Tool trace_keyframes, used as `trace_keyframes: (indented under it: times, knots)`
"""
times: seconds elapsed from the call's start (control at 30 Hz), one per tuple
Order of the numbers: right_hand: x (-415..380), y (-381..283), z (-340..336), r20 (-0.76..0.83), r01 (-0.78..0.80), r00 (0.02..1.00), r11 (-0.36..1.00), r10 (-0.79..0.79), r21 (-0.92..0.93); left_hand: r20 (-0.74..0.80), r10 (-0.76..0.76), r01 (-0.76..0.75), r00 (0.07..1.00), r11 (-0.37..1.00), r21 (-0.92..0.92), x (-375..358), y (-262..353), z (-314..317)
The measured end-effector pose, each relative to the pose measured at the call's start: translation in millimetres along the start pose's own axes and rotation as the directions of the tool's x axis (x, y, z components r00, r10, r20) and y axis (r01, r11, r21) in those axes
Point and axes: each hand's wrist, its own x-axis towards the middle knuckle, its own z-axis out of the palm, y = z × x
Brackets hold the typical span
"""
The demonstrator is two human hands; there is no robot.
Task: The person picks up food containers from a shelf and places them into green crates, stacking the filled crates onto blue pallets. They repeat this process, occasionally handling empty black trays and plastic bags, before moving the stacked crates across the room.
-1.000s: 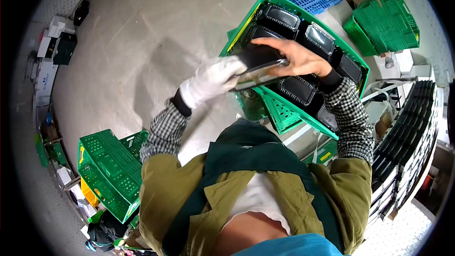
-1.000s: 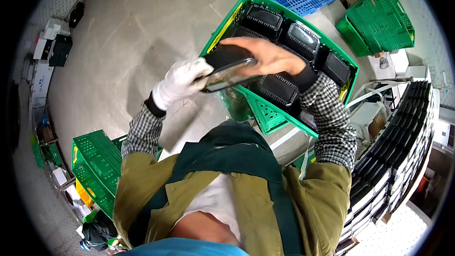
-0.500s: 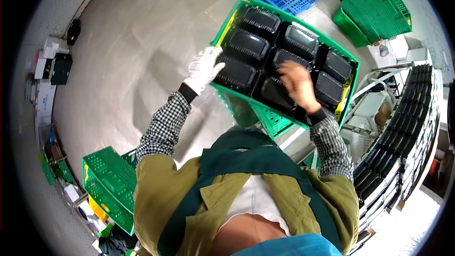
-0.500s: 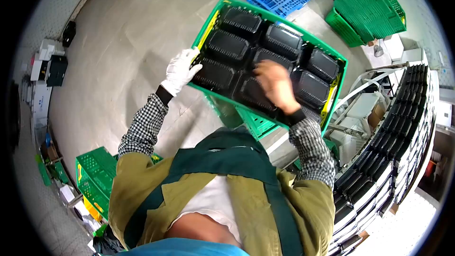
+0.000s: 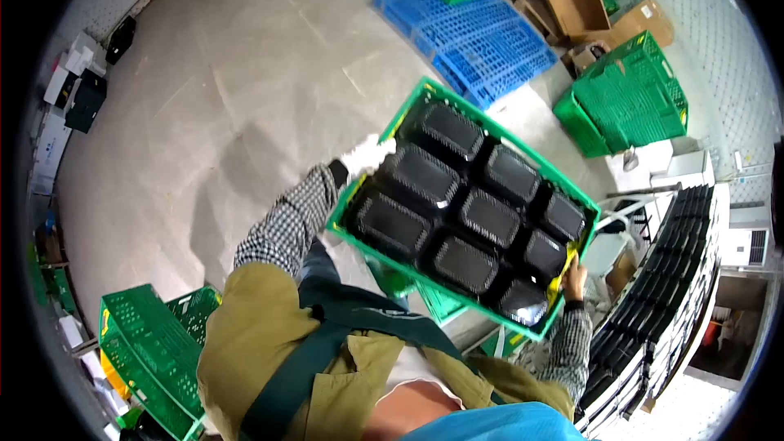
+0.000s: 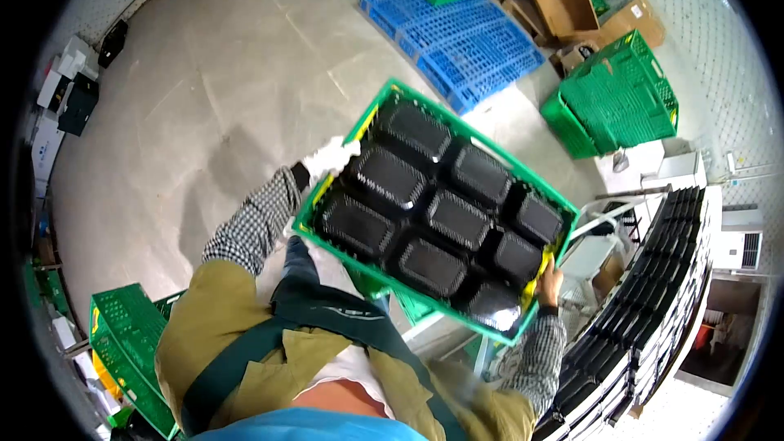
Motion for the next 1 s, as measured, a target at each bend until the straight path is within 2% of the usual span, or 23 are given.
trace_keyframes:
  times: [0.07,0.1,0.13,0.17,0.2,0.27,0.3,0.33,0.37,0.4,0.43,0.47,0.53,0.6,0.63,0.67,0.73,0.83,0.9,0.93,1.0]
  knots:
    - [-42,-24,4,-0.141,0.062,0.987,0.995,-0.073,-0.081,0.045,-0.07,0.072,0.997,0.996,-0.051,-24,25,-17]
    - [-68,-41,8,-0.21,0.083,0.972,0.988,-0.109,-0.127,0.081,-0.005,0.006,0.997,1.0,-0.017,-35,35,-33]
    - [-117,-78,22,-0.235,0.079,0.967,0.993,-0.098,-0.09,0.123,0.05,-0.051,0.991,0.999,0.009,-45,42,-53]
    - [-138,-90,24,-0.291,0.061,0.952,0.992,-0.091,-0.111,0.169,0.054,-0.049,0.984,0.998,-0.029,-49,51,-67]
    - [-170,-111,35,-0.287,0.044,0.956,0.998,-0.057,-0.051,0.181,0.031,-0.019,0.983,0.998,-0.065,-53,60,-88]
    - [-204,-131,56,-0.309,0.003,0.951,0.995,-0.033,-0.095,0.26,0.043,-0.023,0.965,0.997,-0.08,-45,66,-146]
    - [-222,-147,81,-0.348,0.011,0.936,0.993,-0.051,-0.117,0.252,0.048,-0.03,0.966,0.997,-0.073,-45,72,-175]
    - [-230,-153,92,-0.292,-0.024,0.956,0.999,0.014,-0.029,0.252,0.037,-0.022,0.967,0.998,-0.061,-45,75,-202]
    - [-241,-170,118,-0.284,-0.046,0.958,0.998,0.034,-0.038,0.246,0.031,-0.021,0.969,0.999,-0.043,-42,76,-230]
    - [-243,-173,122,-0.268,-0.07,0.962,0.997,0.058,-0.035,0.235,0.023,-0.021,0.972,1.0,-0.011,-46,88,-232]
    - [-241,-172,139,-0.235,-0.09,0.969,0.995,0.078,-0.038,0.241,-0.033,0.031,0.97,0.999,0.013,-45,95,-259]
    - [-248,-186,178,-0.214,-0.093,0.973,0.995,0.086,-0.022,0.226,-0.06,0.076,0.972,0.995,-0.063,-44,101,-288]
    - [-241,-193,228,-0.134,-0.094,0.987,0.995,0.092,-0.011,0.158,-0.004,-0.009,0.987,0.997,0.081,-27,103,-333]
    - [-234,-212,281,-0.195,-0.069,0.979,0.994,0.052,-0.083,0.156,-0.022,-0.005,0.987,0.986,0.168,-10,114,-372]
    - [-218,-212,289,-0.217,-0.096,0.973,0.992,0.077,-0.081,0.116,-0.015,-0.007,0.993,0.983,0.183,-8,123,-376]
    - [-218,-230,310,-0.18,-0.015,0.983,1.0,0.014,-0.006,0.08,-0.005,-0.011,0.997,0.981,0.195,-1,132,-389]
    - [-185,-250,334,-0.174,-0.04,0.984,0.998,0.031,-0.048,0.081,-0.015,0.001,0.997,0.985,0.173,23,153,-424]
    - [-141,-334,398,-0.193,-0.018,0.981,0.994,-0.004,-0.111,0.081,0.014,-0.027,0.997,0.987,0.158,93,175,-488]
    - [-104,-385,425,-0.131,0.001,0.991,0.994,-0.015,-0.109,-0.034,0.072,-0.063,0.997,0.976,0.208,128,197,-509]
    - [-66,-391,441,-0.145,0.171,0.969,0.964,-0.202,-0.201,-0.086,0.105,-0.08,0.991,0.965,0.249,146,211,-519]
    - [-23,-455,478,-0.087,0.13,0.987,0.989,-0.135,-0.068,-0.128,0.12,-0.087,0.985,0.966,0.243,184,243,-554]
